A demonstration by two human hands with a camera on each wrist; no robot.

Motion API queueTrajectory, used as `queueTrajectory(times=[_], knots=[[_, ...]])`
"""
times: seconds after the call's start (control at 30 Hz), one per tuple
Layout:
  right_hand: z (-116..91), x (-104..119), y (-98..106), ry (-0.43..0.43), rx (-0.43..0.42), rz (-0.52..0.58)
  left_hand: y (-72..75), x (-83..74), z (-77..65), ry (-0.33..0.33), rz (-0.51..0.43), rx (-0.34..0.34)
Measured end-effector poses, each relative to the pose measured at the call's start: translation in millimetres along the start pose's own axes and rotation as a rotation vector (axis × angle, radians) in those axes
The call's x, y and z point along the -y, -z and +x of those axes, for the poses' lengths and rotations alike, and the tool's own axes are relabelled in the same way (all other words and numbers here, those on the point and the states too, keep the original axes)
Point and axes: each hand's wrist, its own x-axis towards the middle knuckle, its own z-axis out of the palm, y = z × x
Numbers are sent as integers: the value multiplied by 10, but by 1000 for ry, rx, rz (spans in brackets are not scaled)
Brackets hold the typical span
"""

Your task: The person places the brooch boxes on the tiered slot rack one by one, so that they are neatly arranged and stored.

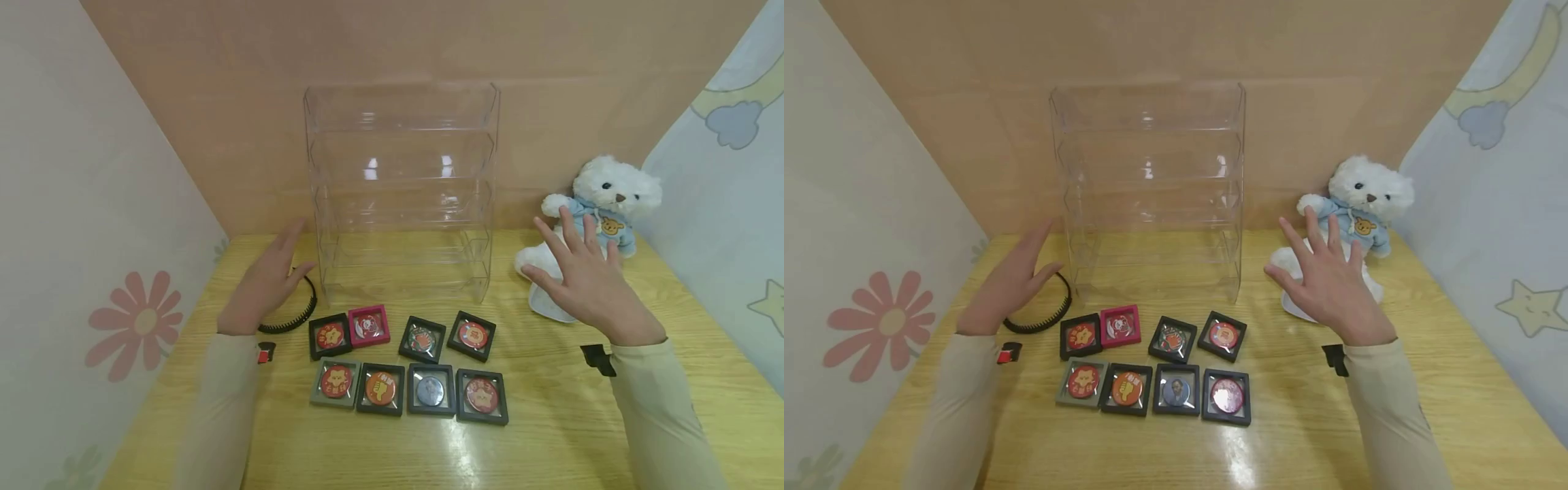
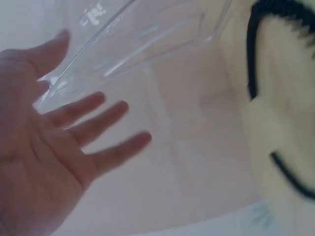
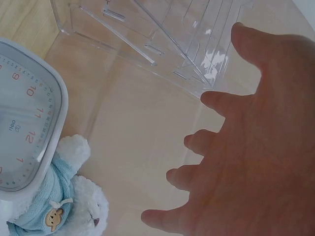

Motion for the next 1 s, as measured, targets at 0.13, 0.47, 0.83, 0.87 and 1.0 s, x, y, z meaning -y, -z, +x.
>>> queueTrajectory(times=[0.13,0.47,0.83,0.87,1.0], knots=[[-1,-3,-5,6,-1,-5,-163,82,79,-49,-168,-27],[9,-19,-28,18,-7,2,-310,72,118,-56,-354,8],[33,-5,-20,7,4,9,-358,94,111,-104,-293,-25],[37,-5,-17,9,0,7,-354,94,110,-103,-297,-26],[39,5,-17,29,-11,9,-355,102,101,-94,-318,-27]])
